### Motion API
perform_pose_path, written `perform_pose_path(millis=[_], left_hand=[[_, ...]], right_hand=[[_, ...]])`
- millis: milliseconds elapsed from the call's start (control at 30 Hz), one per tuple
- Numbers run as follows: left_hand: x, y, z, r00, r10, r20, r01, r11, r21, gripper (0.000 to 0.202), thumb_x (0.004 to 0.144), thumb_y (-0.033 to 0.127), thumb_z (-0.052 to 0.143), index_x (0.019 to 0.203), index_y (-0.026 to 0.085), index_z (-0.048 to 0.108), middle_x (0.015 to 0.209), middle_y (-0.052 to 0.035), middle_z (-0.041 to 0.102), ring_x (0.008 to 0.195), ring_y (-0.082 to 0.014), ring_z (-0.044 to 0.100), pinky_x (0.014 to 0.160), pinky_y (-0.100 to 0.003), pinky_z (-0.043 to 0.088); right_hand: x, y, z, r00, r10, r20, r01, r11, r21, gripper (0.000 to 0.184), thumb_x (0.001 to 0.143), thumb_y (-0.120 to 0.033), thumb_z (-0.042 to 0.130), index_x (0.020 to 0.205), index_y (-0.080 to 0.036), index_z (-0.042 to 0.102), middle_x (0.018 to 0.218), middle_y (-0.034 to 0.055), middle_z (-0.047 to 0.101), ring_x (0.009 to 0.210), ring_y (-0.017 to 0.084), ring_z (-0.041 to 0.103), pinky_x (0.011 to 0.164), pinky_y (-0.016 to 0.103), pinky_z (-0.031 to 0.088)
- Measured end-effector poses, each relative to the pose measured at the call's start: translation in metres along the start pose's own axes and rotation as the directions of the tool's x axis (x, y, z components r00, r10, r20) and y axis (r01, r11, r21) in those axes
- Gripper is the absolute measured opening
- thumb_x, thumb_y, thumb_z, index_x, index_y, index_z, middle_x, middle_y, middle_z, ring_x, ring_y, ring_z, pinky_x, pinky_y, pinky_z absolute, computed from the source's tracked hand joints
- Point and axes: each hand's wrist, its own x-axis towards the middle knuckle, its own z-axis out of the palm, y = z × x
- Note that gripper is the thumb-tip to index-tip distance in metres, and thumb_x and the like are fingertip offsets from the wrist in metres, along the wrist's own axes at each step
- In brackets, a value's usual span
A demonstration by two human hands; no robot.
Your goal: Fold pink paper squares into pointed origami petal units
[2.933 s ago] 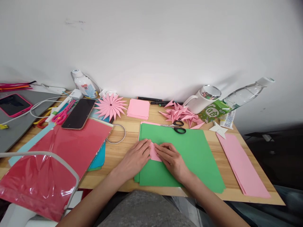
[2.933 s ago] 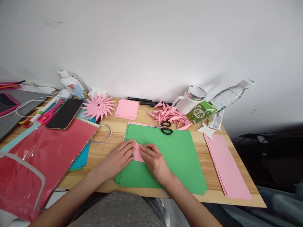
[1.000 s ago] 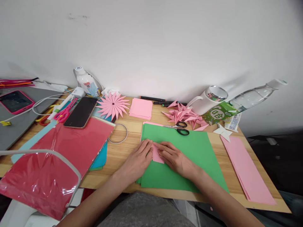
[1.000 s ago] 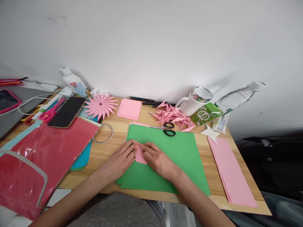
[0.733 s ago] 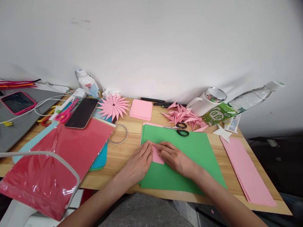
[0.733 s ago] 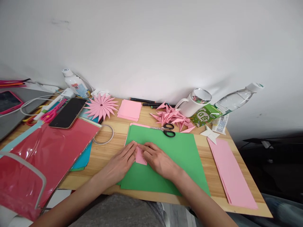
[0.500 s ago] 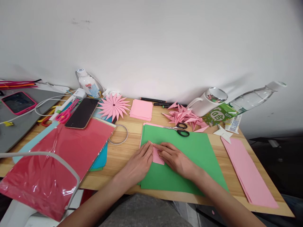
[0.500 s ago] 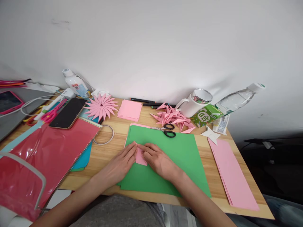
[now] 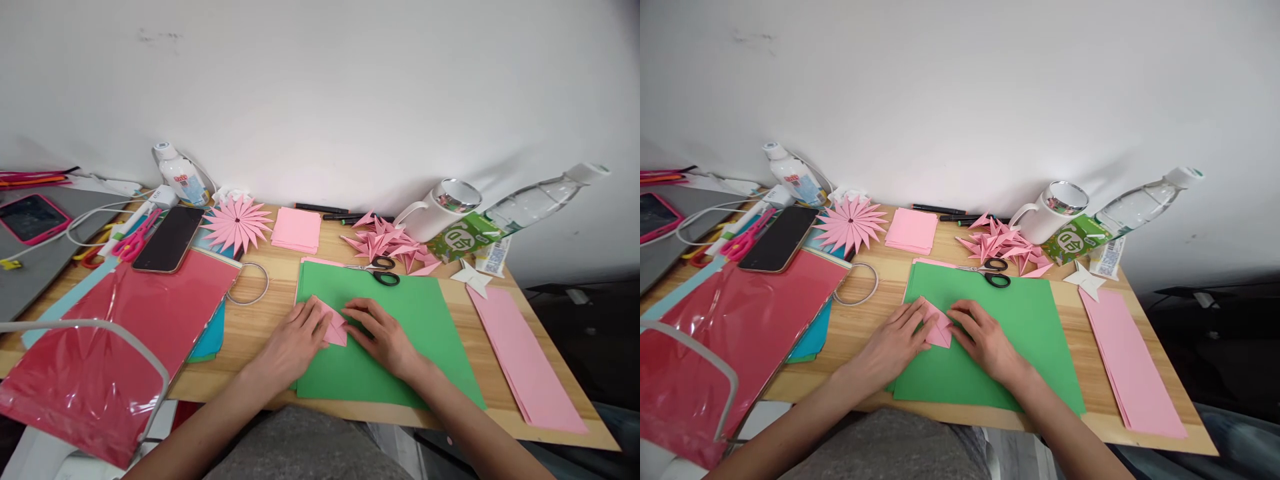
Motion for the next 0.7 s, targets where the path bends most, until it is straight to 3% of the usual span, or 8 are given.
perform_pose_path(millis=[100, 200, 300, 467, 600, 700], left_hand=[[0.002, 0.0, -0.001, 1.0, 0.018, -0.002, -0.018, 0.999, 0.027, 0.048, 0.089, 0.039, 0.048, 0.125, 0.007, 0.047, 0.124, -0.018, 0.053, 0.122, -0.0309, 0.045, 0.099, -0.042, 0.035], [0.003, 0.0, -0.003, 1.0, 0.026, 0.008, -0.026, 0.999, 0.04, 0.052, 0.086, 0.042, 0.051, 0.123, 0.007, 0.048, 0.122, -0.0188, 0.054, 0.121, -0.0316, 0.046, 0.098, -0.042, 0.035], [0.005, 0.0, -0.004, 0.999, 0.013, 0.038, -0.014, 1.0, 0.024, 0.056, 0.084, 0.045, 0.053, 0.122, 0.006, 0.048, 0.122, -0.0206, 0.054, 0.12, -0.032, 0.047, 0.098, -0.042, 0.034], [0.005, 0.001, -0.004, 0.998, 0.0, 0.064, -0.002, 1.0, 0.027, 0.057, 0.084, 0.046, 0.051, 0.125, 0.007, 0.047, 0.124, -0.0205, 0.053, 0.122, -0.0316, 0.045, 0.098, -0.043, 0.034], [0.004, 0.002, -0.004, 0.998, 0.002, 0.055, -0.005, 0.999, 0.049, 0.054, 0.087, 0.045, 0.048, 0.126, 0.008, 0.047, 0.125, -0.0197, 0.053, 0.122, -0.0318, 0.045, 0.098, -0.043, 0.034], [0.004, 0.003, -0.005, 0.998, -0.005, 0.055, 0.003, 0.999, 0.048, 0.054, 0.086, 0.045, 0.048, 0.125, 0.007, 0.048, 0.124, -0.0194, 0.053, 0.122, -0.032, 0.044, 0.098, -0.043, 0.033]], right_hand=[[0.0, 0.0, -0.002, 0.999, -0.034, 0.002, 0.034, 0.994, -0.099, 0.021, 0.09, -0.017, 0.049, 0.11, -0.018, 0.054, 0.101, 0.0105, 0.059, 0.091, 0.018, 0.06, 0.074, 0.031, 0.055], [0.003, -0.004, -0.005, 0.989, -0.132, 0.07, 0.143, 0.97, -0.198, 0.019, 0.091, -0.015, 0.045, 0.106, -0.013, 0.056, 0.098, 0.0124, 0.06, 0.088, 0.019, 0.059, 0.073, 0.031, 0.055], [0.007, -0.009, -0.007, 0.967, -0.212, 0.143, 0.24, 0.946, -0.218, 0.023, 0.094, -0.013, 0.037, 0.104, -0.01, 0.057, 0.095, 0.0136, 0.061, 0.087, 0.02, 0.058, 0.074, 0.033, 0.054], [0.014, -0.017, -0.015, 0.935, -0.226, 0.274, 0.292, 0.928, -0.231, 0.03, 0.094, -0.012, 0.03, 0.098, -0.007, 0.06, 0.091, 0.0155, 0.061, 0.084, 0.022, 0.057, 0.07, 0.035, 0.054], [0.017, -0.02, -0.021, 0.918, -0.174, 0.357, 0.258, 0.944, -0.204, 0.028, 0.094, -0.012, 0.032, 0.096, -0.01, 0.06, 0.093, 0.0143, 0.061, 0.084, 0.022, 0.056, 0.069, 0.036, 0.053], [0.014, -0.015, -0.018, 0.958, -0.114, 0.265, 0.156, 0.977, -0.143, 0.023, 0.094, -0.014, 0.036, 0.097, -0.014, 0.059, 0.096, 0.0117, 0.06, 0.086, 0.02, 0.056, 0.07, 0.033, 0.053]])
